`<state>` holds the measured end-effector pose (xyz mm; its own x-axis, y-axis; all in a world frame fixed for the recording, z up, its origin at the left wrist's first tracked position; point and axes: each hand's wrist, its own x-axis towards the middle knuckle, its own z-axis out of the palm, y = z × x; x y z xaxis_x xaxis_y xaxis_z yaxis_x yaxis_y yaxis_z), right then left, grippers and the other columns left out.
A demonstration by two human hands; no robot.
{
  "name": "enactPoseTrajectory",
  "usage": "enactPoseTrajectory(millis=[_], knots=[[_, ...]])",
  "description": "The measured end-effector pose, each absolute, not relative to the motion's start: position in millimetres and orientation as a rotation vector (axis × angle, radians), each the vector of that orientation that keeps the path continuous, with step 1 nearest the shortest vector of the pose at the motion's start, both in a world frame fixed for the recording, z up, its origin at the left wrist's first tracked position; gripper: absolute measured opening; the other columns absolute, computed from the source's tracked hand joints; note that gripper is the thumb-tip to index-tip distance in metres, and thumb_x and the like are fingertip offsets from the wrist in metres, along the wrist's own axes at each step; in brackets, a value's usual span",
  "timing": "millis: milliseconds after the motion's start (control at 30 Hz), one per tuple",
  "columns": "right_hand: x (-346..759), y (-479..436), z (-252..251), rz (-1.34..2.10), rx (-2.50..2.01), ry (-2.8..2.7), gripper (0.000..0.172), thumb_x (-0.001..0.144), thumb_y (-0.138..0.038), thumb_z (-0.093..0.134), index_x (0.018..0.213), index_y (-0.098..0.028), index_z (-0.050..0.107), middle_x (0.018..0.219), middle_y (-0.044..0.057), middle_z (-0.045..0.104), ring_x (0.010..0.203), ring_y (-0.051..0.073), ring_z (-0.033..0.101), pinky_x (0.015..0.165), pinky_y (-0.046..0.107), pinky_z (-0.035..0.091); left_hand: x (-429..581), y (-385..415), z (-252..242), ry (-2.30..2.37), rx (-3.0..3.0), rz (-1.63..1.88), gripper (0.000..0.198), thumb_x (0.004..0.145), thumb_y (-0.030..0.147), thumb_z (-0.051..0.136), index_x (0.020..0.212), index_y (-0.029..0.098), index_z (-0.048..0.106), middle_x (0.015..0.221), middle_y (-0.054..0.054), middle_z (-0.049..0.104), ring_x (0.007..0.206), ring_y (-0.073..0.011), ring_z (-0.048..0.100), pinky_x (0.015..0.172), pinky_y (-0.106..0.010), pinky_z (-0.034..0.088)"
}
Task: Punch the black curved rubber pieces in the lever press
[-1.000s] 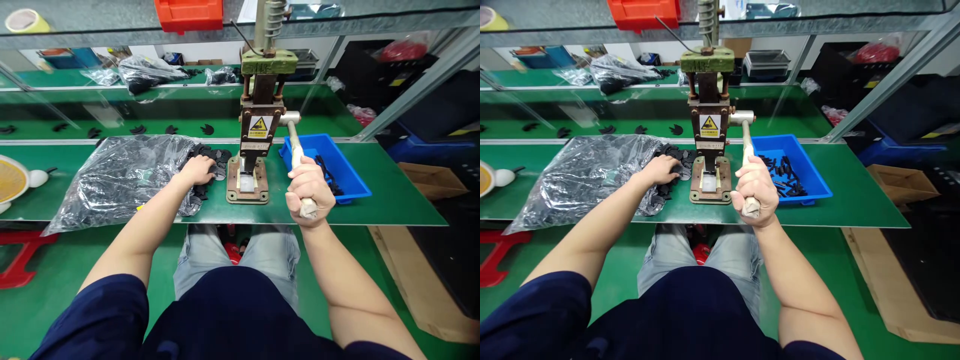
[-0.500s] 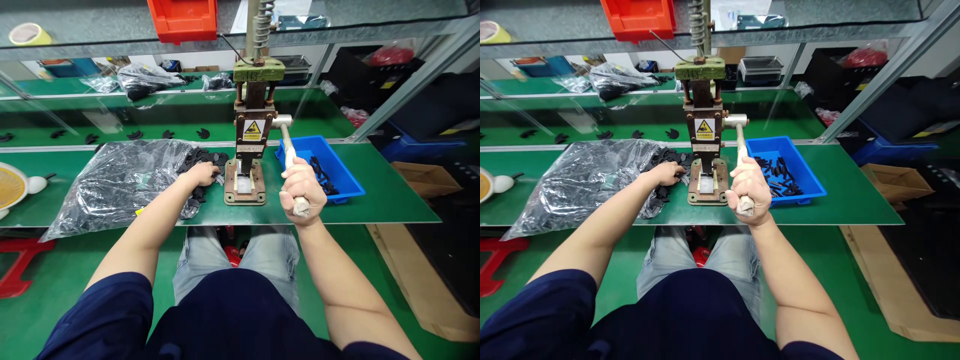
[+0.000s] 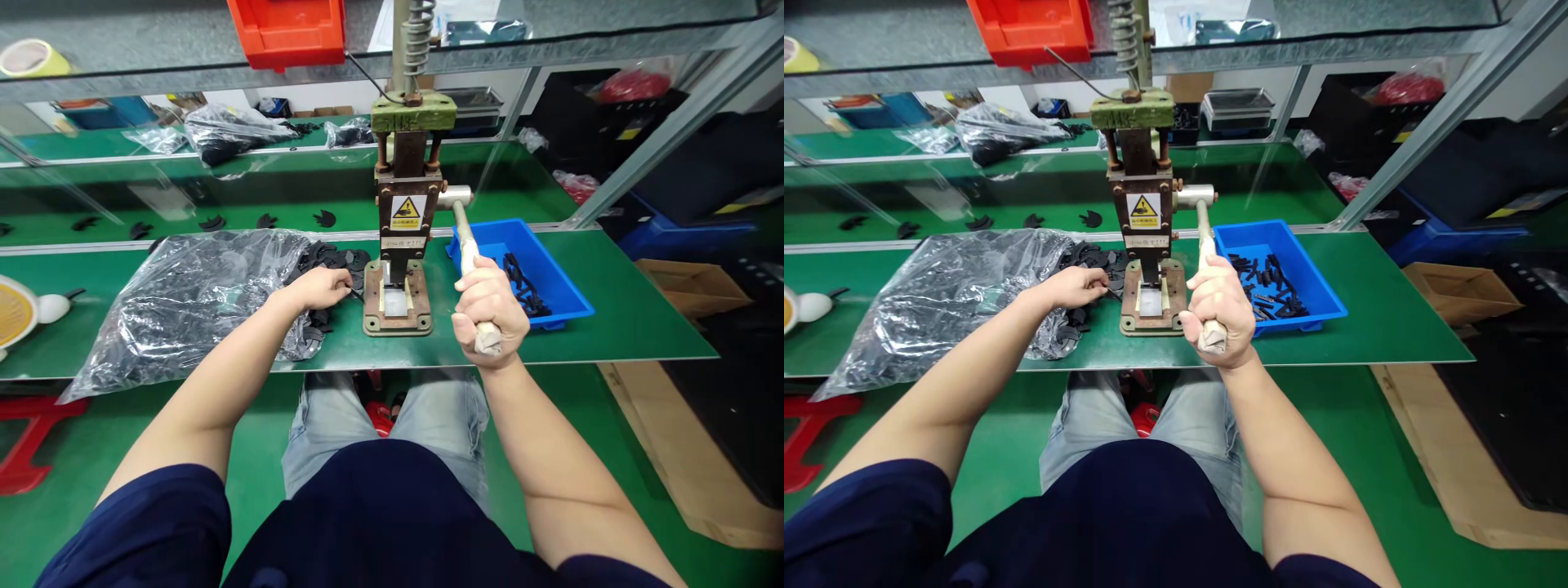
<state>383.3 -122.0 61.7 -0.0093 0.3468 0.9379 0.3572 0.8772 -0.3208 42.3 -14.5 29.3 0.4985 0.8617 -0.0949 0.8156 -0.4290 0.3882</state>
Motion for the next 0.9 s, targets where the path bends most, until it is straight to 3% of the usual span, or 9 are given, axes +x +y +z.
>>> enactPoseTrajectory(millis=[167, 367, 433, 600, 800, 900], knots=[[381.5, -121.7, 62.7, -0.004, -0.528, -1.599, 0.026, 0.087, -0.038, 0.072, 0.069, -0.029, 0.055, 0.065, -0.004, 0.064, 0.085, 0.021, 0.073, 0.112, 0.062, 0.057, 57.0, -29.3, 27.7, 1.38, 2.114, 0.519, 0.031, 0.092, 0.053, 0.073, 0.104, 0.025, 0.071, 0.088, -0.002, 0.077, 0.076, -0.0191, 0.071, 0.072, -0.031, 0.055], [381.3, -122.1, 63.8, 0.0, -0.519, -1.607, 0.026, 0.088, -0.038, 0.071, 0.07, -0.029, 0.054, 0.067, -0.005, 0.063, 0.086, 0.02, 0.072, 0.114, 0.061, 0.056, 101.9, -23.7, 0.5, 1.29, 1.554, 0.885, 0.037, 0.087, 0.027, 0.081, 0.108, 0.025, 0.05, 0.077, 0.005, 0.066, 0.065, -0.0151, 0.071, 0.064, -0.028, 0.055], [381.7, -122.9, 63.8, -0.006, -0.543, -1.611, 0.027, 0.088, -0.039, 0.07, 0.07, -0.029, 0.054, 0.066, -0.005, 0.063, 0.085, 0.02, 0.072, 0.114, 0.062, 0.056, 114.2, -22.3, -2.3, 1.261, 1.424, 0.893, 0.04, 0.085, 0.022, 0.084, 0.107, 0.023, 0.051, 0.076, 0.005, 0.067, 0.062, -0.0137, 0.068, 0.063, -0.028, 0.055], [382.5, -123.3, 64.0, 0.002, -0.533, -1.619, 0.025, 0.088, -0.036, 0.072, 0.071, -0.028, 0.055, 0.067, -0.004, 0.064, 0.086, 0.02, 0.072, 0.115, 0.06, 0.057, 131.5, -24.0, 1.8, 1.291, 1.358, 0.784, 0.024, 0.089, 0.022, 0.084, 0.087, 0.018, 0.06, 0.068, 0.002, 0.067, 0.058, -0.0103, 0.062, 0.058, -0.023, 0.05], [381.4, -122.0, 63.8, 0.003, -0.489, -1.605, 0.025, 0.086, -0.033, 0.075, 0.071, -0.028, 0.056, 0.069, -0.006, 0.064, 0.086, 0.018, 0.072, 0.114, 0.056, 0.057, 140.7, -20.0, 1.1, 1.397, 1.36, 0.69, 0.034, 0.09, 0.032, 0.086, 0.083, 0.02, 0.055, 0.059, 0.003, 0.062, 0.049, -0.0091, 0.058, 0.051, -0.02, 0.044], [378.7, -122.4, 62.7, 0.021, -0.499, -1.573, 0.025, 0.087, -0.033, 0.074, 0.07, -0.028, 0.056, 0.069, -0.007, 0.064, 0.086, 0.019, 0.072, 0.114, 0.056, 0.057, 143.1, -12.3, 2.8, 1.39, 1.365, 0.619, 0.035, 0.09, 0.03, 0.085, 0.08, 0.022, 0.052, 0.052, 0.007, 0.053, 0.042, -0.0073, 0.048, 0.045, -0.02, 0.035]])
